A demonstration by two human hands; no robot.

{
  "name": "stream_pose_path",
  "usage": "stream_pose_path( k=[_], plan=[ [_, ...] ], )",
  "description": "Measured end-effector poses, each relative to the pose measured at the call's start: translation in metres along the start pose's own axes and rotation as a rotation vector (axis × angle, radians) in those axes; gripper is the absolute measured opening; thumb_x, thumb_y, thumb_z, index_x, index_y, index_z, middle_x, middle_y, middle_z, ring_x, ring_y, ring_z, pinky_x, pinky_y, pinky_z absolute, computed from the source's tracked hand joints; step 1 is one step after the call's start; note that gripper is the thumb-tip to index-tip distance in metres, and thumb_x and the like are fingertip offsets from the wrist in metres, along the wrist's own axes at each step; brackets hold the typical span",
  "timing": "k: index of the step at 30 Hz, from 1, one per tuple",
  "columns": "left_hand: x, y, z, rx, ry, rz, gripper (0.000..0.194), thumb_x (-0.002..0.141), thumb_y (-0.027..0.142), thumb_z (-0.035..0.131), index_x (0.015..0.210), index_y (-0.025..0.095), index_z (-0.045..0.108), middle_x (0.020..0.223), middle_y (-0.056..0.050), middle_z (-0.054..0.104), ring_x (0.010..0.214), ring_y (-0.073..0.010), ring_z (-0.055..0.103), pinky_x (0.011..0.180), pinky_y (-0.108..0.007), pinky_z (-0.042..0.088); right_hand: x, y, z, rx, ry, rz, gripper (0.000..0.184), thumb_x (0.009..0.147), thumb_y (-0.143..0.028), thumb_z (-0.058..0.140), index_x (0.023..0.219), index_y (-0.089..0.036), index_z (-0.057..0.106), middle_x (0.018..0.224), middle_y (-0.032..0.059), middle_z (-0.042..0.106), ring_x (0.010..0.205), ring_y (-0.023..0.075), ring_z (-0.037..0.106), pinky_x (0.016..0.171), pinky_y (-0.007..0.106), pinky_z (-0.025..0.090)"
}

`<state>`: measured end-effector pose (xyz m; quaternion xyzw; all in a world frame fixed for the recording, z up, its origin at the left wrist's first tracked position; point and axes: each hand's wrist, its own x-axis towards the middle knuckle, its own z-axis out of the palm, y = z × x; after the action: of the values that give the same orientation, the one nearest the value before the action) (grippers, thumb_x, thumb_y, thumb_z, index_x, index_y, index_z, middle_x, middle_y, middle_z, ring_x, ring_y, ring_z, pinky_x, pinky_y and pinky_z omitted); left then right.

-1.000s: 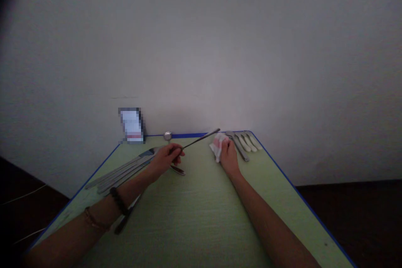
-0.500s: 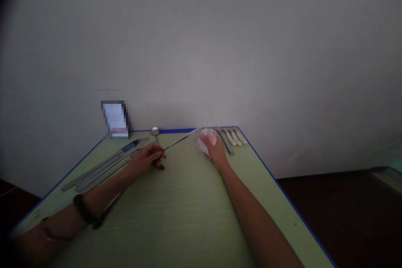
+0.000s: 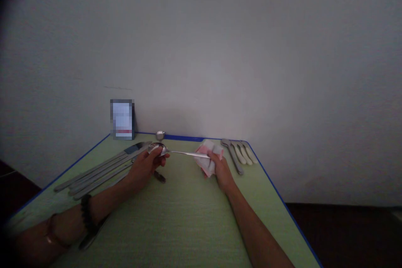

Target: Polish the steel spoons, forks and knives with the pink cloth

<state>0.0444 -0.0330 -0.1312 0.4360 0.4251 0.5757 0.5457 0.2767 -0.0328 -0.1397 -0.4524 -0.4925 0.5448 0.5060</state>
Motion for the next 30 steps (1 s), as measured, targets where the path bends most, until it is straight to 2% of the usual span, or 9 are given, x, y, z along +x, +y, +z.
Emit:
stream_pose_path(
  k=[5,9,13,17,21,23,25,27,30],
  plan=[
    [0.003,-0.004,-0.003,-0.008,0.046,0.003,0.041,0.069,0.051,0.066,0.078,0.012,0.059,0.072,-0.007,0.071,0.055,-0.0135,0.062,0.059,-0.027,0.051,0.002,-0.009,0.001,0.132,-0.12,0.081,0.039,0.07,-0.049,0.065,0.087,-0.014,0.063,0.048,-0.0014,0.059,0.034,0.0103,0.048,0.028,0.019,0.039],
    [0.002,-0.004,-0.002,0.059,0.01,0.005,0.044,0.073,0.057,0.059,0.082,0.013,0.056,0.076,-0.007,0.071,0.058,-0.0161,0.065,0.058,-0.029,0.052,0.003,-0.013,-0.001,0.169,-0.172,0.174,0.038,0.067,-0.046,0.069,0.084,-0.013,0.065,0.047,-0.0001,0.059,0.034,0.0106,0.05,0.027,0.018,0.04],
    [-0.004,-0.004,-0.006,0.311,-0.116,0.168,0.041,0.085,0.054,0.044,0.095,0.015,0.05,0.079,-0.007,0.07,0.06,-0.0148,0.064,0.059,-0.028,0.05,0.003,-0.014,0.001,0.157,-0.073,0.179,0.028,0.067,-0.04,0.069,0.065,-0.013,0.063,0.039,-0.0005,0.055,0.03,0.0097,0.047,0.027,0.018,0.04],
    [-0.013,0.0,-0.006,0.649,-0.315,0.232,0.035,0.092,0.042,0.038,0.115,0.016,0.043,0.084,-0.005,0.071,0.068,-0.0147,0.063,0.062,-0.026,0.047,0.005,-0.015,0.003,0.248,0.081,0.134,0.018,0.07,-0.031,0.066,0.064,-0.014,0.062,0.045,0.0003,0.059,0.033,0.0093,0.049,0.029,0.017,0.04],
    [-0.018,0.005,-0.002,0.962,-0.41,0.222,0.023,0.091,0.033,0.039,0.094,0.017,0.056,0.067,-0.001,0.069,0.055,-0.0124,0.057,0.055,-0.023,0.04,0.005,-0.016,0.004,0.239,0.079,0.123,0.018,0.071,-0.032,0.065,0.064,-0.014,0.063,0.046,0.0012,0.059,0.035,0.0107,0.05,0.031,0.02,0.04],
    [-0.018,0.005,-0.001,0.979,-0.399,0.236,0.021,0.089,0.032,0.043,0.091,0.016,0.056,0.063,0.0,0.067,0.052,-0.0119,0.055,0.053,-0.022,0.038,0.003,-0.015,0.006,0.193,0.046,0.122,0.023,0.07,-0.036,0.066,0.063,-0.015,0.063,0.046,0.0013,0.059,0.036,0.0112,0.049,0.032,0.021,0.039],
    [-0.016,0.004,-0.002,0.912,-0.382,0.242,0.022,0.088,0.033,0.045,0.097,0.016,0.056,0.067,-0.001,0.069,0.052,-0.0114,0.055,0.052,-0.021,0.039,-0.002,-0.015,0.01,0.114,0.016,0.101,0.027,0.069,-0.042,0.066,0.065,-0.015,0.064,0.048,0.001,0.059,0.038,0.0121,0.05,0.035,0.023,0.041],
    [-0.015,0.003,-0.002,0.81,-0.348,0.231,0.026,0.088,0.035,0.045,0.101,0.016,0.055,0.074,-0.001,0.07,0.053,-0.0109,0.055,0.053,-0.021,0.041,-0.008,-0.013,0.017,0.011,-0.011,0.048,0.03,0.069,-0.046,0.066,0.073,-0.016,0.067,0.055,0.0013,0.063,0.048,0.0145,0.056,0.047,0.025,0.047],
    [-0.014,0.002,-0.003,0.721,-0.287,0.193,0.03,0.09,0.04,0.04,0.092,0.016,0.059,0.077,-0.002,0.069,0.055,-0.0111,0.056,0.054,-0.021,0.042,-0.019,-0.01,0.029,-0.135,-0.083,-0.029,0.036,0.071,-0.049,0.064,0.089,-0.017,0.069,0.073,0.003,0.069,0.071,0.0193,0.062,0.067,0.029,0.05]
  ],
)
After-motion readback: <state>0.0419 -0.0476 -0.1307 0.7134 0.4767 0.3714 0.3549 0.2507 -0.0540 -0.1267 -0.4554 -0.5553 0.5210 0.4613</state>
